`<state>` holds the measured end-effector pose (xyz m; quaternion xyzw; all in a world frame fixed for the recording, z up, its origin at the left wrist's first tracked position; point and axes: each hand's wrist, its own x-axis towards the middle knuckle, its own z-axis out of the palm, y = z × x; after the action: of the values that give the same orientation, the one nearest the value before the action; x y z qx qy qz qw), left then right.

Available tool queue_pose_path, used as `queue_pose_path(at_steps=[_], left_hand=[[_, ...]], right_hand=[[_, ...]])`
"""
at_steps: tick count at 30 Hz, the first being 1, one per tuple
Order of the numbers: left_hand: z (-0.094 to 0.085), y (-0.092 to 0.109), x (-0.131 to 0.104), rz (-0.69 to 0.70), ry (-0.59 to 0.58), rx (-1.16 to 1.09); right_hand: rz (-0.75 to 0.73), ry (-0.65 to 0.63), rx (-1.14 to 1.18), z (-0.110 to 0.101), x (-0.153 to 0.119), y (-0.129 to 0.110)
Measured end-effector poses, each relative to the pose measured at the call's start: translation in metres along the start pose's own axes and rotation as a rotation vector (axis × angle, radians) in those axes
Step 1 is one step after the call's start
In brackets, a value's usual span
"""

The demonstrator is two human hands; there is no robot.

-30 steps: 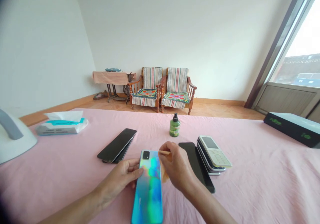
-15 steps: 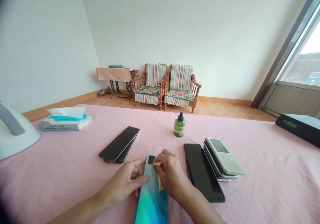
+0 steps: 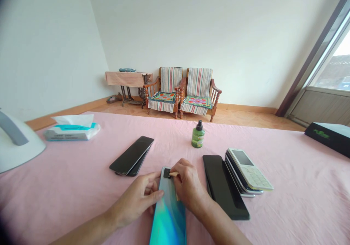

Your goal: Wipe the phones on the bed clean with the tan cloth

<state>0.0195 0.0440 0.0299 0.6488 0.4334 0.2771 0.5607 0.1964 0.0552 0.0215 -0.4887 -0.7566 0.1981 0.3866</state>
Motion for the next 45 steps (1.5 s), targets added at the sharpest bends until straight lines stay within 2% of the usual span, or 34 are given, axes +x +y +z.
queue_pose_path(at_steps=[3, 8, 13, 17, 22, 29, 32, 38, 45], left_hand=[[0.000, 0.001, -0.001, -0.001, -0.005, 0.017], [0.001, -0.001, -0.001, -0.009, 0.011, 0.010], [0.002, -0.005, -0.001, 0.020, 0.020, -0.012], [0.001, -0.006, -0.001, 0.024, 0.020, -0.012], [0.001, -0.009, -0.001, 0.041, -0.008, -0.006], [0.001, -0.009, -0.001, 0.005, 0.002, 0.089], [0.001, -0.006, 0.000, -0.011, 0.001, 0.112], [0.000, -0.004, 0.001, -0.016, 0.000, 0.043], [-0.001, -0.004, 0.000, -0.042, 0.012, -0.010]], right_hand=[[-0.002, -0.032, 0.026, -0.001, -0.001, 0.001], [-0.030, 0.032, 0.060, 0.004, -0.003, 0.000], [-0.058, -0.003, 0.125, 0.011, -0.007, -0.006], [-0.032, 0.058, 0.075, 0.013, -0.006, -0.006], [-0.043, 0.029, 0.113, 0.013, -0.009, -0.006], [-0.070, 0.083, -0.033, 0.016, -0.007, 0.010], [-0.082, 0.084, -0.043, 0.016, -0.008, 0.009], [-0.112, 0.006, 0.048, 0.018, -0.011, -0.001], [-0.092, 0.045, 0.029, 0.020, -0.006, 0.001]])
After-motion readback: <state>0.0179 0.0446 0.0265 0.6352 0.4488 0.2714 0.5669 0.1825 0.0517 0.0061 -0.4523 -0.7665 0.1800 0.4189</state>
